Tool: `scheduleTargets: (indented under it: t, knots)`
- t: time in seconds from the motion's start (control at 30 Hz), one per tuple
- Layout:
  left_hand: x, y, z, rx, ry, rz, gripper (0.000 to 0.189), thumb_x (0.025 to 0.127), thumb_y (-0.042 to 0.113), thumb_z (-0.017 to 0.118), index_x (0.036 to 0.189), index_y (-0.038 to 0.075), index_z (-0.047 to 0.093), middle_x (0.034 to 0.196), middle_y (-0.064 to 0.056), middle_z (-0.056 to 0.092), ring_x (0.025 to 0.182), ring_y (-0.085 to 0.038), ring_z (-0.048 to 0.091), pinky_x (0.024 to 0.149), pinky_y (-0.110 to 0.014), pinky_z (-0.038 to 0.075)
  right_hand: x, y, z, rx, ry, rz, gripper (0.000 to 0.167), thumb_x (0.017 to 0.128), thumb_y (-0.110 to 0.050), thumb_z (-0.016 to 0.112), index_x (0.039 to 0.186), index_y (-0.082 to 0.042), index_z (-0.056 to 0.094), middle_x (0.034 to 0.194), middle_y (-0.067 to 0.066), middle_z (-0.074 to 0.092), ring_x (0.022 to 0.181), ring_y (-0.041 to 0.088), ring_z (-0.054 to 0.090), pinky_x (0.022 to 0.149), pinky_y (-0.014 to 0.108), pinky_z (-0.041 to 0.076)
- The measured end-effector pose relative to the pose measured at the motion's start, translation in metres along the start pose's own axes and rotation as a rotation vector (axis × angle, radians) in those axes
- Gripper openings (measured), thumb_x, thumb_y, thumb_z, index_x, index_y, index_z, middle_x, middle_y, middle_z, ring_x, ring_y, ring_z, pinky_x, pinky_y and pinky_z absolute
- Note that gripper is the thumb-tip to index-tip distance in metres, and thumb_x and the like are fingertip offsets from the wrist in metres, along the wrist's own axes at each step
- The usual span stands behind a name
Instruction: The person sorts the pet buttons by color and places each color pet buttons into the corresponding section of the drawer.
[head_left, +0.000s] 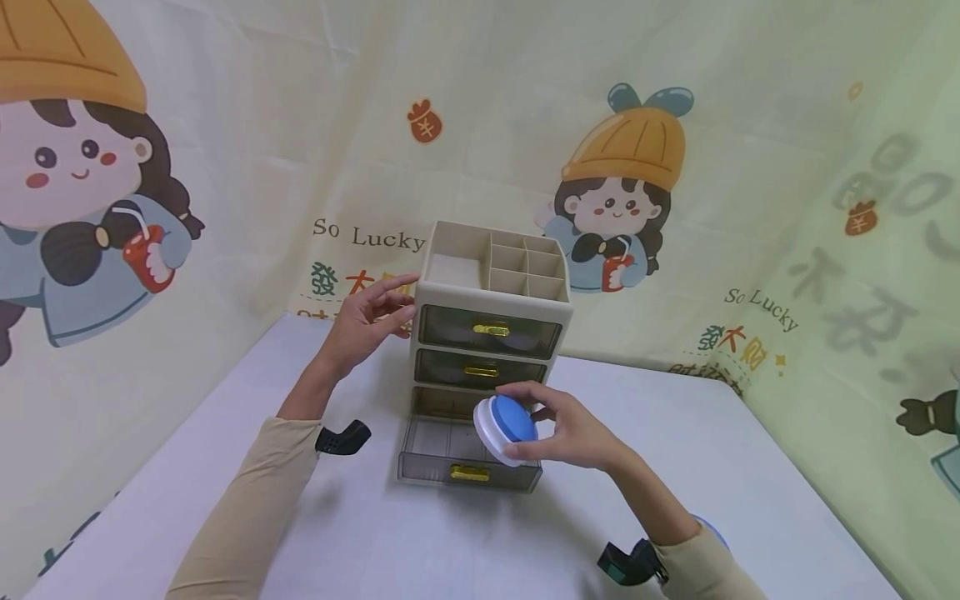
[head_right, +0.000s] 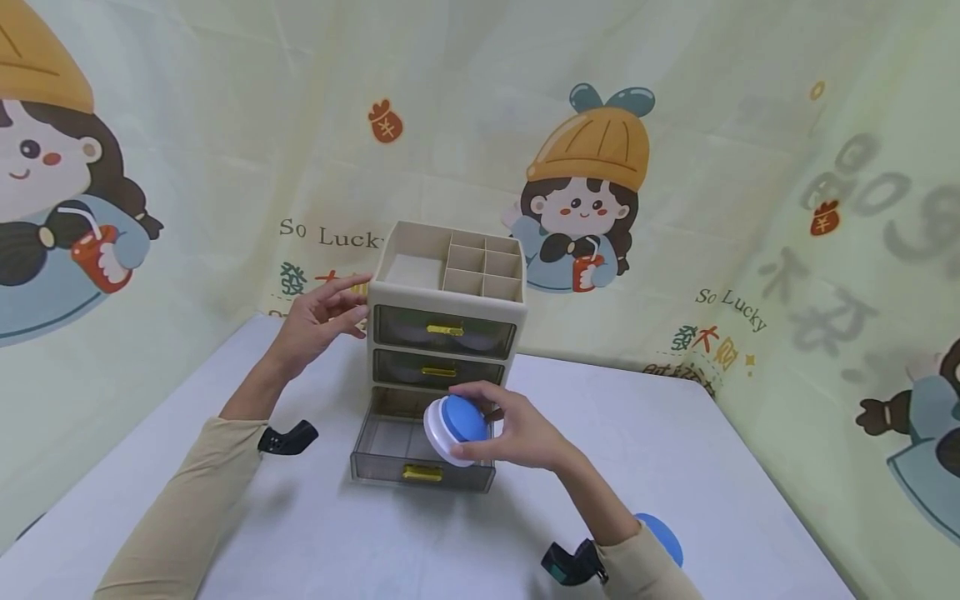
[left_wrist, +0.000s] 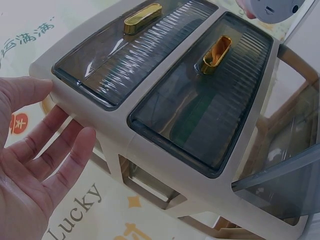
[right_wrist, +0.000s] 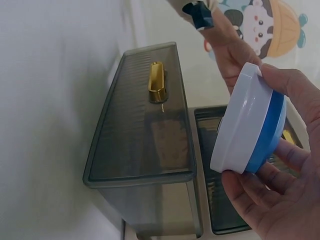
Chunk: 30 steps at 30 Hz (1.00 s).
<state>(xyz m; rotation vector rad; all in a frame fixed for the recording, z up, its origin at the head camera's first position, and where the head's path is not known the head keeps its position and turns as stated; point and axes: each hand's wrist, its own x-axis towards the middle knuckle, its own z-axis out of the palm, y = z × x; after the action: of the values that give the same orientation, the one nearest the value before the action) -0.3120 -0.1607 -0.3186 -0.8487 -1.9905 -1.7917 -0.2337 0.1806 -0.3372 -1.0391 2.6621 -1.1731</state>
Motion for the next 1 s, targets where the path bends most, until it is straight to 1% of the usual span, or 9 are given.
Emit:
scheduleTargets:
  t: [0.17,0.33,0.4,0.53,0.67,0.87,1.0]
  knots:
    - [0.000,0.000,0.000,0.004,0.001,0.003,0.046,0.099,0.006,0.066,0.144,0.012,0.058,0.114,-0.019,0.068,0.095,-0.018,0.069,0.076,-0.028,0.062,0.005,0.000,0.002,0.007,-0.009,-0.002,0.070,0.079,-0.037,0.085,0.141,-0.021,0.058,0.130,0.000,0.062,0.115,0.023,0.058,0.091,0.037,0.057]
    - [0.000,0.000,-0.001,0.007,0.002,0.006,0.046,0.099,0.006,0.066,0.144,0.012,0.058,0.113,-0.019,0.068,0.095,-0.018,0.069,0.076,-0.028,0.062,0.012,-0.003,0.006,0.021,-0.011,-0.005,0.071,0.079,-0.037,0.085,0.142,-0.022,0.057,0.132,0.001,0.060,0.116,0.024,0.057,0.093,0.042,0.057]
    - [0.000,0.000,-0.001,0.005,0.000,0.005,0.046,0.099,0.006,0.066,0.144,0.012,0.058,0.114,-0.019,0.068,0.095,-0.018,0.069,0.076,-0.029,0.062,0.014,-0.004,0.008,0.028,-0.013,-0.007,0.071,0.080,-0.037,0.085,0.142,-0.021,0.057,0.133,0.001,0.060,0.116,0.024,0.057,0.093,0.043,0.056]
    - [0.000,0.000,0.000,0.002,-0.006,0.007,0.047,0.099,0.005,0.066,0.145,0.011,0.058,0.114,-0.019,0.068,0.095,-0.018,0.069,0.075,-0.029,0.062,0.018,-0.005,0.011,0.037,-0.022,-0.008,0.072,0.080,-0.037,0.085,0.143,-0.018,0.057,0.133,0.001,0.060,0.116,0.024,0.057,0.093,0.040,0.056]
    - [0.000,-0.001,0.000,0.009,-0.006,0.002,0.047,0.099,0.006,0.066,0.145,0.012,0.058,0.114,-0.019,0.068,0.095,-0.018,0.069,0.075,-0.029,0.062,0.022,-0.006,0.015,0.060,-0.034,-0.012,0.072,0.081,-0.035,0.085,0.144,-0.017,0.056,0.135,0.002,0.060,0.119,0.025,0.057,0.095,0.041,0.056]
    - [0.000,0.000,0.000,0.017,0.000,0.001,0.047,0.099,0.007,0.066,0.145,0.013,0.058,0.115,-0.020,0.068,0.095,-0.018,0.069,0.076,-0.029,0.062,0.028,-0.008,0.021,0.100,-0.055,-0.011,0.071,0.082,-0.033,0.085,0.145,-0.020,0.055,0.137,0.003,0.058,0.120,0.027,0.058,0.097,0.042,0.057]
    - [0.000,0.001,0.000,0.021,0.002,0.004,0.047,0.099,0.007,0.066,0.145,0.013,0.058,0.115,-0.020,0.068,0.095,-0.018,0.069,0.076,-0.029,0.062,0.033,-0.009,0.024,0.106,-0.065,-0.020,0.071,0.082,-0.032,0.085,0.145,-0.020,0.055,0.137,0.002,0.058,0.121,0.026,0.058,0.097,0.044,0.057]
